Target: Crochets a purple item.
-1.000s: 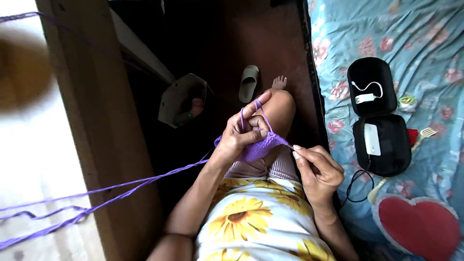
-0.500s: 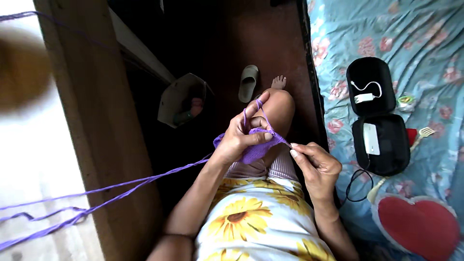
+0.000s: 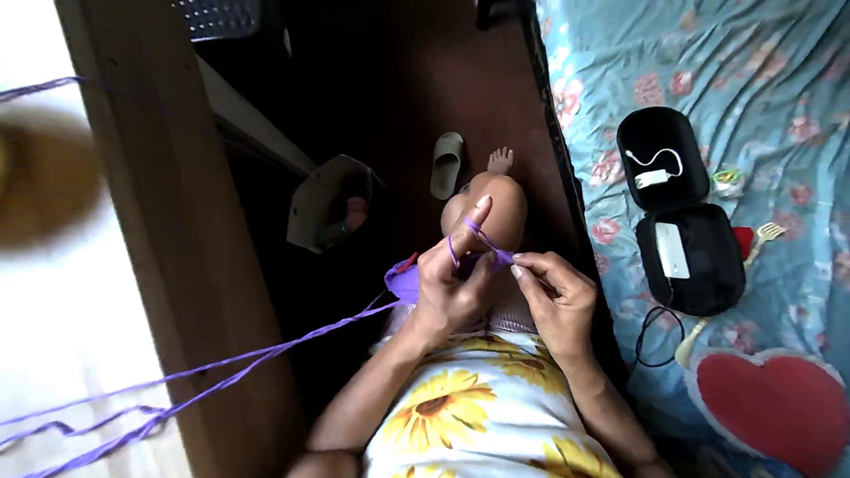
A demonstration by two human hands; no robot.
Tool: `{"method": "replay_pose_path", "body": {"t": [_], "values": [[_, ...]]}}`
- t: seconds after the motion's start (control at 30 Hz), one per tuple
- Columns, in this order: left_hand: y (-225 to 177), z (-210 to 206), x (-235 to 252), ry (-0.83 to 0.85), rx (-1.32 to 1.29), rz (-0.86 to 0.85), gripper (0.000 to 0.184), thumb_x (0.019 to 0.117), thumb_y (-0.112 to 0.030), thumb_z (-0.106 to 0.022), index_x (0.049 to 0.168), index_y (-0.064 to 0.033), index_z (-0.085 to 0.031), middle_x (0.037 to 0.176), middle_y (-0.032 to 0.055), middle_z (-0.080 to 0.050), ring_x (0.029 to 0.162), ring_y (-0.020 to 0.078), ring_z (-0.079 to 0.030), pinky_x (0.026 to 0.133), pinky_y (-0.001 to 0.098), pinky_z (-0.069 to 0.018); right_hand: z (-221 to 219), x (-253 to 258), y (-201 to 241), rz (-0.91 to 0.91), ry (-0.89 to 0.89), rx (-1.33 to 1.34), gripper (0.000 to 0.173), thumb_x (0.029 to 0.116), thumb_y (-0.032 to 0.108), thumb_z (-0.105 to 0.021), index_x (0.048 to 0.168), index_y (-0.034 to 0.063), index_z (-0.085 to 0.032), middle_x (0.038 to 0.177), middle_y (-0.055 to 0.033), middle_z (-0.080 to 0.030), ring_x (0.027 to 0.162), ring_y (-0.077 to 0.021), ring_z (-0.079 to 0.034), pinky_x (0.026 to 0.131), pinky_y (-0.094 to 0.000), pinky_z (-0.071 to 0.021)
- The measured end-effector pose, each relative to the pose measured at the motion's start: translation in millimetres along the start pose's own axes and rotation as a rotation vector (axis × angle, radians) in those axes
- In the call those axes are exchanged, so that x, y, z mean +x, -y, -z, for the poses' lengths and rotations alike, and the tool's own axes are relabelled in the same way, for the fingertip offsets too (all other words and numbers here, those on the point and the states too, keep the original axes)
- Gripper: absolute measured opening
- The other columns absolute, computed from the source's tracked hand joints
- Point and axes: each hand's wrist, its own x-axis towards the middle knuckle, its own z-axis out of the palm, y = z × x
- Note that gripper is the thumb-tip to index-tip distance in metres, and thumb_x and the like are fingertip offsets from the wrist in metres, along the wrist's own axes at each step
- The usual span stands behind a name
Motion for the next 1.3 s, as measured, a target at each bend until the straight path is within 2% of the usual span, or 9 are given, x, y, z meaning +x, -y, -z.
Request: {"method": "replay_pose_path", "body": {"t": [0.07,0.13,0.2,0.3,0.37,0.47,0.6,0.97,1.3], "values": [[4,-4,-2,-0.048,0.076,-0.127,0.042,0.09,0.002,-0.064,0.132,0.0034,-0.06,0.091,0.009,-0.071,0.081,0.0096,-0.067,0.078,0.0272,-0.0575,3,5,3,-0.162,0.059,0.202,0.013,0.0912,-0.001,-0.068,0.103,0.0022,-0.071,0.089,0.0016,-0.072,0.073,0.0024,-0.064,0.068,-0.0138,-0.0557],[3,-6,-3,-0.072,0.033,-0.143,0.043,0.0915,0.001,-0.064,0.134,-0.002,-0.06,0.092,0.0072,-0.071,0.082,0.0094,-0.067,0.078,0.027,-0.0578,5,9,4,-0.397,0.108,0.517,0.013,0.0916,-0.001,-0.066,0.101,0.0081,-0.07,0.078,0.0034,-0.068,0.055,0.0047,-0.05,0.049,-0.011,-0.0392],[-2,-7,-4,-0.094,-0.094,-0.056,0.051,0.0907,0.003,-0.065,0.14,-0.0057,-0.057,0.096,0.0024,-0.072,0.082,0.0058,-0.067,0.077,0.0245,-0.0582,5,7,4,-0.488,0.108,0.645,0.012,0.0915,-0.001,-0.065,0.097,0.0087,-0.069,0.073,0.0023,-0.066,0.05,0.0045,-0.046,0.044,-0.011,-0.0343],[-7,-3,-2,-0.135,-0.23,0.127,0.064,0.087,0.009,-0.064,0.148,-0.0056,-0.05,0.096,-0.0025,-0.073,0.079,0.0028,-0.066,0.073,0.0211,-0.0568,1,-3,1,-0.23,0.002,0.338,0.01,0.0902,-0.003,-0.067,0.098,0.0044,-0.068,0.082,0.0033,-0.07,0.066,0.0035,-0.06,0.059,-0.012,-0.0504],[-8,-1,1,-0.136,-0.285,0.181,0.065,0.0884,0.009,-0.063,0.15,-0.0044,-0.047,0.095,-0.0026,-0.073,0.077,0.003,-0.065,0.071,0.0209,-0.0564,-2,-8,-6,0.021,-0.085,0.074,0.007,0.0898,-0.001,-0.07,0.096,-0.004,-0.071,0.087,-0.0028,-0.072,0.078,0.0006,-0.067,0.073,-0.0143,-0.0584],[-6,3,3,-0.12,-0.302,0.187,0.062,0.0886,0.008,-0.063,0.148,-0.0031,-0.05,0.095,-0.0017,-0.073,0.076,0.0036,-0.066,0.071,0.0216,-0.0567,-5,-10,-11,0.218,-0.171,-0.177,0.008,0.0919,0.004,-0.071,0.092,-0.0036,-0.074,0.081,-0.0075,-0.067,0.076,-0.0013,-0.063,0.07,-0.0115,-0.0534],[-7,10,7,-0.09,-0.339,0.237,0.058,0.0878,0.008,-0.062,0.144,-0.0026,-0.054,0.092,-0.0013,-0.073,0.076,0.005,-0.067,0.07,0.0227,-0.0573,-2,-9,-11,0.318,-0.177,-0.295,0.009,0.0933,0.005,-0.069,0.091,-0.0011,-0.075,0.081,-0.0099,-0.067,0.075,-0.0055,-0.064,0.069,-0.0135,-0.0531],[0,31,15,-0.002,-0.688,0.578,0.052,0.0849,0.01,-0.054,0.135,-0.0012,-0.062,0.076,-0.0006,-0.07,0.065,0.0057,-0.066,0.064,0.0224,-0.0576,4,-11,-15,0.284,-0.092,-0.205,0.008,0.0913,0.003,-0.071,0.09,-0.0029,-0.075,0.079,-0.0088,-0.067,0.073,-0.0024,-0.062,0.067,-0.0111,-0.0512],[5,34,16,0.058,-0.837,0.674,0.045,0.085,0.005,-0.055,0.127,-0.0041,-0.068,0.073,-0.0012,-0.068,0.062,0.0049,-0.064,0.061,0.0213,-0.0561,9,-11,-17,0.065,-0.013,0.112,0.006,0.0875,-0.001,-0.072,0.092,-0.0023,-0.075,0.084,-0.0008,-0.07,0.078,-0.0003,-0.066,0.073,-0.0152,-0.0583]]}}
